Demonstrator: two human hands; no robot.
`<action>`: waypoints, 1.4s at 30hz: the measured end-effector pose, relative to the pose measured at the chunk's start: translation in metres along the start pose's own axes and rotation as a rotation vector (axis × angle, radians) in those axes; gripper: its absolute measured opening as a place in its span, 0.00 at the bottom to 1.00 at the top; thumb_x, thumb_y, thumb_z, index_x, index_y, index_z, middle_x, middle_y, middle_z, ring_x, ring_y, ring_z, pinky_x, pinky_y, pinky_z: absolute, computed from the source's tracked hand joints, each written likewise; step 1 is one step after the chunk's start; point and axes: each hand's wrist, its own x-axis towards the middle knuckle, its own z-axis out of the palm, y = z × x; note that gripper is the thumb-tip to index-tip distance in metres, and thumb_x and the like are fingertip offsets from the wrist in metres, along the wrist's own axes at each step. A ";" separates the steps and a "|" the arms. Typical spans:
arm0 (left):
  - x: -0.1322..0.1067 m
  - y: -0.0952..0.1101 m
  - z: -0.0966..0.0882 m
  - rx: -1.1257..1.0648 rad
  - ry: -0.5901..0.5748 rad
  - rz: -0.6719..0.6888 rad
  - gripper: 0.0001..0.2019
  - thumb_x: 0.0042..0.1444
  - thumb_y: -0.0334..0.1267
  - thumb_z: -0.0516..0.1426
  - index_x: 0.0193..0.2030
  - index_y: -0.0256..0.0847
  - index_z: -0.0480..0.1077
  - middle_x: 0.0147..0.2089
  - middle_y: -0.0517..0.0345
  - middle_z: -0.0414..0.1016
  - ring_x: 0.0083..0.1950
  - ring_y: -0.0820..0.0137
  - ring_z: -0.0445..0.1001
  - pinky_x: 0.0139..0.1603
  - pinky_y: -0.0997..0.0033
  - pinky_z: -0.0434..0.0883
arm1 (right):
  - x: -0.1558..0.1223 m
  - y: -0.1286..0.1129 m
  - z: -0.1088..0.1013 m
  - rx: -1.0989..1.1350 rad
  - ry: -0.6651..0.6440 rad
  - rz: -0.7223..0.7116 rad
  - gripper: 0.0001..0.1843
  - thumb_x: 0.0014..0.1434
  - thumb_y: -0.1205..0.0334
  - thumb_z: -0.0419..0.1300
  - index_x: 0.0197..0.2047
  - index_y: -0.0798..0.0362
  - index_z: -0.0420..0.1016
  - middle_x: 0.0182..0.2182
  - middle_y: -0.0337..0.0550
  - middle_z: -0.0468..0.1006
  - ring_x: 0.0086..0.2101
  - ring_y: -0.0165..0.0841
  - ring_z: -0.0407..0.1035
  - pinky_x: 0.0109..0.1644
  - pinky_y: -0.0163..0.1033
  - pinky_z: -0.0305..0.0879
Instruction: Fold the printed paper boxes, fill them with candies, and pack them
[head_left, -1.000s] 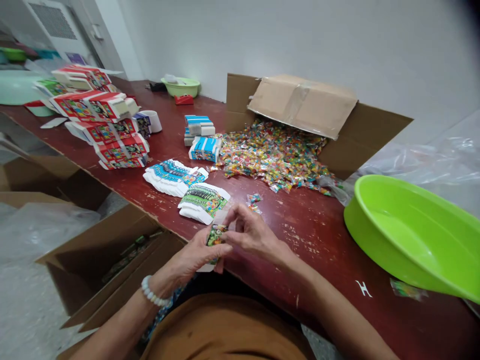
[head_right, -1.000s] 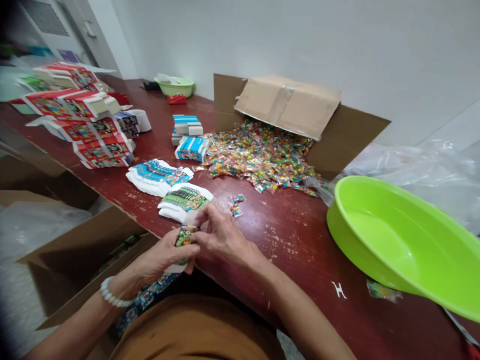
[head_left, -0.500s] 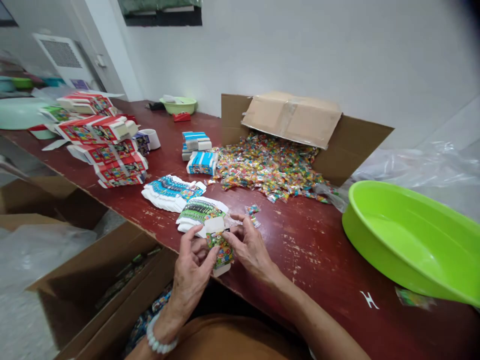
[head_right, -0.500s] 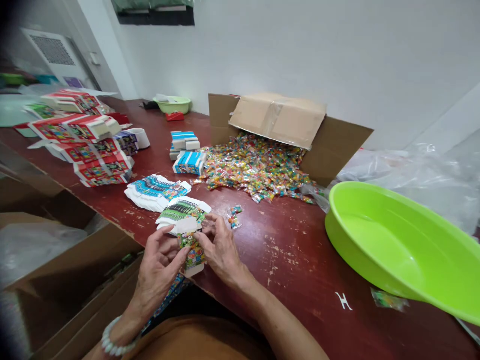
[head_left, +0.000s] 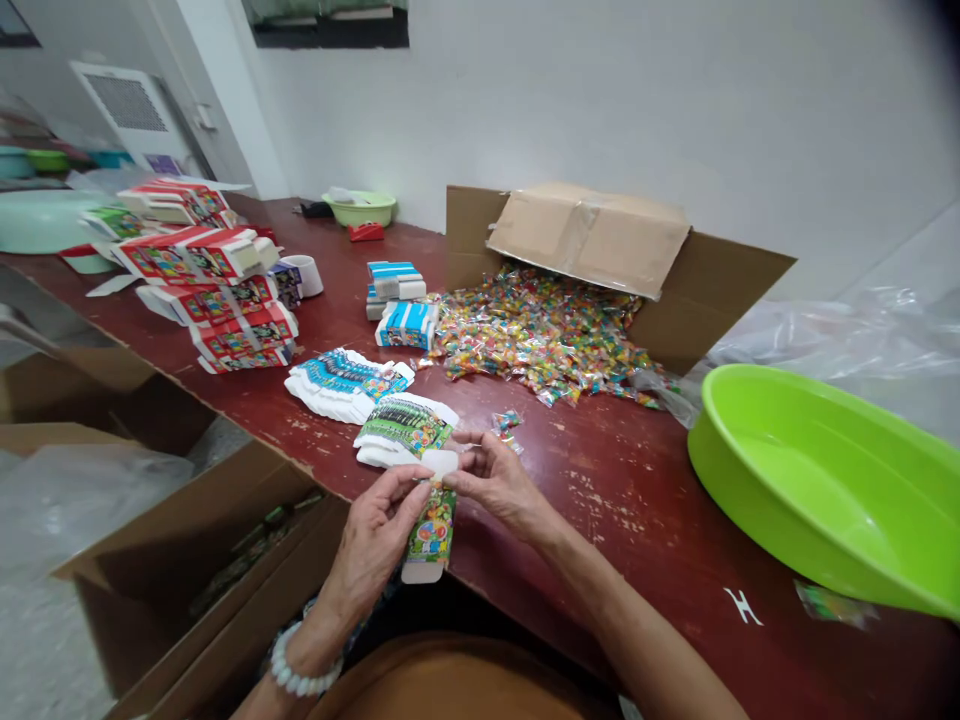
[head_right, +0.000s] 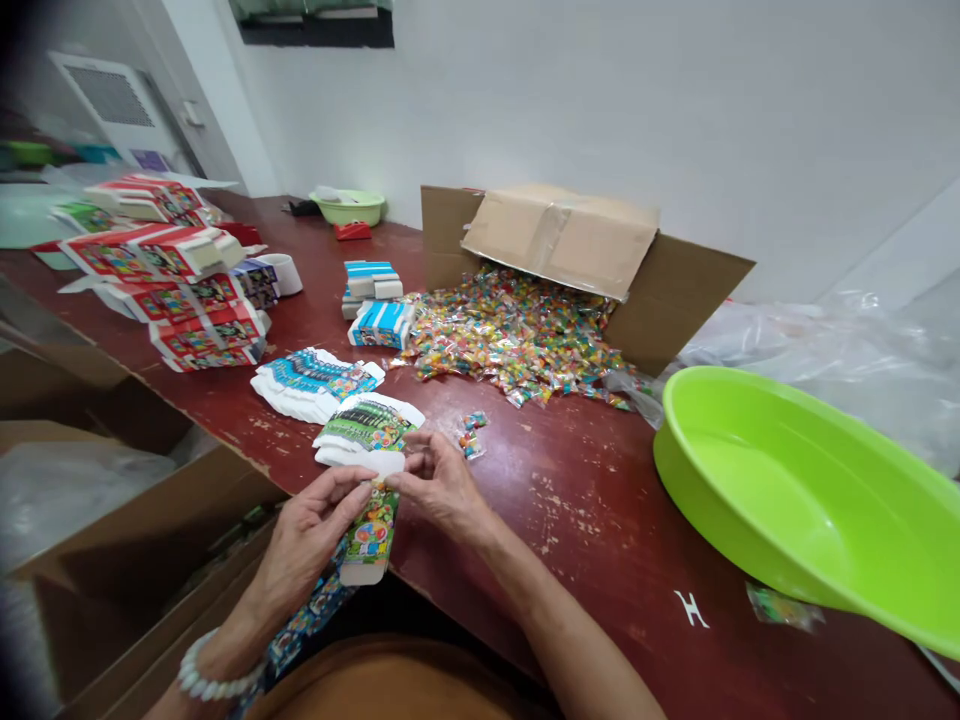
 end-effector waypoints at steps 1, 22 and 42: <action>0.001 0.000 0.000 -0.028 -0.005 -0.001 0.18 0.50 0.49 0.67 0.42 0.41 0.73 0.40 0.54 0.82 0.42 0.65 0.79 0.43 0.71 0.74 | 0.000 0.000 0.000 -0.026 -0.026 -0.025 0.22 0.44 0.50 0.74 0.39 0.52 0.76 0.26 0.34 0.75 0.27 0.29 0.69 0.35 0.36 0.66; -0.001 0.001 0.010 -0.197 -0.135 -0.288 0.32 0.59 0.67 0.49 0.28 0.35 0.72 0.17 0.55 0.71 0.16 0.73 0.67 0.19 0.77 0.63 | 0.010 -0.018 0.007 -0.031 -0.032 0.133 0.13 0.41 0.57 0.73 0.29 0.55 0.81 0.24 0.37 0.78 0.25 0.27 0.66 0.32 0.34 0.64; 0.003 -0.005 0.004 -0.208 -0.114 -0.263 0.37 0.56 0.64 0.55 0.64 0.39 0.67 0.24 0.57 0.75 0.16 0.72 0.69 0.16 0.76 0.64 | -0.006 -0.012 0.010 -0.195 -0.298 -0.151 0.11 0.60 0.55 0.62 0.33 0.53 0.75 0.45 0.45 0.79 0.39 0.33 0.73 0.43 0.38 0.69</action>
